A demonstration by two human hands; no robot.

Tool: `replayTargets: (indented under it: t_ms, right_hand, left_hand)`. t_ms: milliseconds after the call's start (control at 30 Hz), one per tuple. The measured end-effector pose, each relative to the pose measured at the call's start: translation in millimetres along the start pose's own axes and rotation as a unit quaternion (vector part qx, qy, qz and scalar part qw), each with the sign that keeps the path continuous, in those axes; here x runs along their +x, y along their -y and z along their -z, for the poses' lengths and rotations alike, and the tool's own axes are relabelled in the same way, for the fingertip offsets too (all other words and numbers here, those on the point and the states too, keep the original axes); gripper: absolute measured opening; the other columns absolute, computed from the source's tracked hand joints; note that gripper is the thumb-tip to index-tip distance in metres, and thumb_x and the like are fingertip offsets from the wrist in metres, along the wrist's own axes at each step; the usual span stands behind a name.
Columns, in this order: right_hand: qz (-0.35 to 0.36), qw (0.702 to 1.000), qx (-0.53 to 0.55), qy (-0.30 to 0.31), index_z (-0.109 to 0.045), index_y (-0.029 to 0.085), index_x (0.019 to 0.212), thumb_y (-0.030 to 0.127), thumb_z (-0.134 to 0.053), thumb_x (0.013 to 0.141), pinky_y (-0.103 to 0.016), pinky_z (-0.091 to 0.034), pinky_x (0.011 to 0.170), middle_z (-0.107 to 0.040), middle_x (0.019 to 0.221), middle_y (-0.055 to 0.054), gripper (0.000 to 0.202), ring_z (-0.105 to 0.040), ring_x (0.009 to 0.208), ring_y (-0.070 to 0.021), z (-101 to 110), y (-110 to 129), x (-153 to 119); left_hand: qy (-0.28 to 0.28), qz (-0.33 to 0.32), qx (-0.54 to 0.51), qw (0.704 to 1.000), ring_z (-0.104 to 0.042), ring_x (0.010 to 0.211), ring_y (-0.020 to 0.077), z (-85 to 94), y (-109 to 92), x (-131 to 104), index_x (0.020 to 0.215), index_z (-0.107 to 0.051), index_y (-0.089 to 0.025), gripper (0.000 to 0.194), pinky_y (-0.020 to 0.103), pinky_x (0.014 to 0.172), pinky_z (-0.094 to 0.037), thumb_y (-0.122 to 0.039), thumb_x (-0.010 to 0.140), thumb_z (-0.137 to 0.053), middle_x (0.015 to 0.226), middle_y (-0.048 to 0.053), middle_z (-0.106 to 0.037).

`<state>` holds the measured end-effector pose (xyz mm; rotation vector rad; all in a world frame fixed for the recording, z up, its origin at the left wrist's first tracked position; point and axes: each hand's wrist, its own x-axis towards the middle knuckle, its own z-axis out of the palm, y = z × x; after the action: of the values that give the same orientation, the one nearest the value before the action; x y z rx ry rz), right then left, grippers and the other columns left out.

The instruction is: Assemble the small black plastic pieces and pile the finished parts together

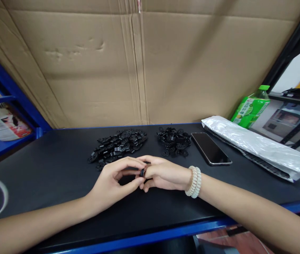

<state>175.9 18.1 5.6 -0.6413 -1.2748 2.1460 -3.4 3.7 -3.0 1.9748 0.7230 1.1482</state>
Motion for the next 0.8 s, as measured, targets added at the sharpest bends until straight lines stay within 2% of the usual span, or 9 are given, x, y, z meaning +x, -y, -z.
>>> replayTargets:
  t_ms: [133,667,800]
  right_hand:
    - [-0.001,1.0,0.008,-0.002,-0.056,0.015,0.108,0.003,-0.054,0.068,-0.032,-0.05,0.074,-0.06,0.09,-0.004,0.041,-0.059,0.08,-0.0144,0.2,4.0,-2.3]
    - [-0.002,0.999,-0.032,0.023,-0.057,0.016,0.103,0.002,-0.051,0.063,-0.036,-0.051,0.08,-0.054,0.092,-0.003,0.043,-0.056,0.089,-0.0163,0.7,5.7,-2.7]
    - [-0.005,0.999,-0.044,0.016,-0.056,0.016,0.098,0.002,-0.048,0.059,-0.032,-0.05,0.079,-0.053,0.092,-0.002,0.043,-0.054,0.091,-0.0151,-1.2,5.3,-2.9]
  left_hand:
    - [0.007,-0.016,0.018,1.0,-0.066,0.085,0.0176,-0.3,-1.8,1.6,0.093,-0.068,-0.013,0.022,0.03,0.075,-0.061,-0.003,0.073,-0.065,0.095,0.007,-0.066]
    - [0.028,-0.036,0.053,0.998,-0.061,0.072,0.0136,0.5,-3.2,4.1,0.092,-0.071,-0.015,0.021,0.024,0.065,-0.056,-0.007,0.073,-0.067,0.092,0.007,-0.069]
    - [0.039,-0.043,0.075,0.995,-0.059,0.068,0.0129,-0.7,-3.6,3.8,0.09,-0.071,-0.015,0.019,0.024,0.063,-0.053,-0.007,0.074,-0.066,0.091,0.007,-0.068]
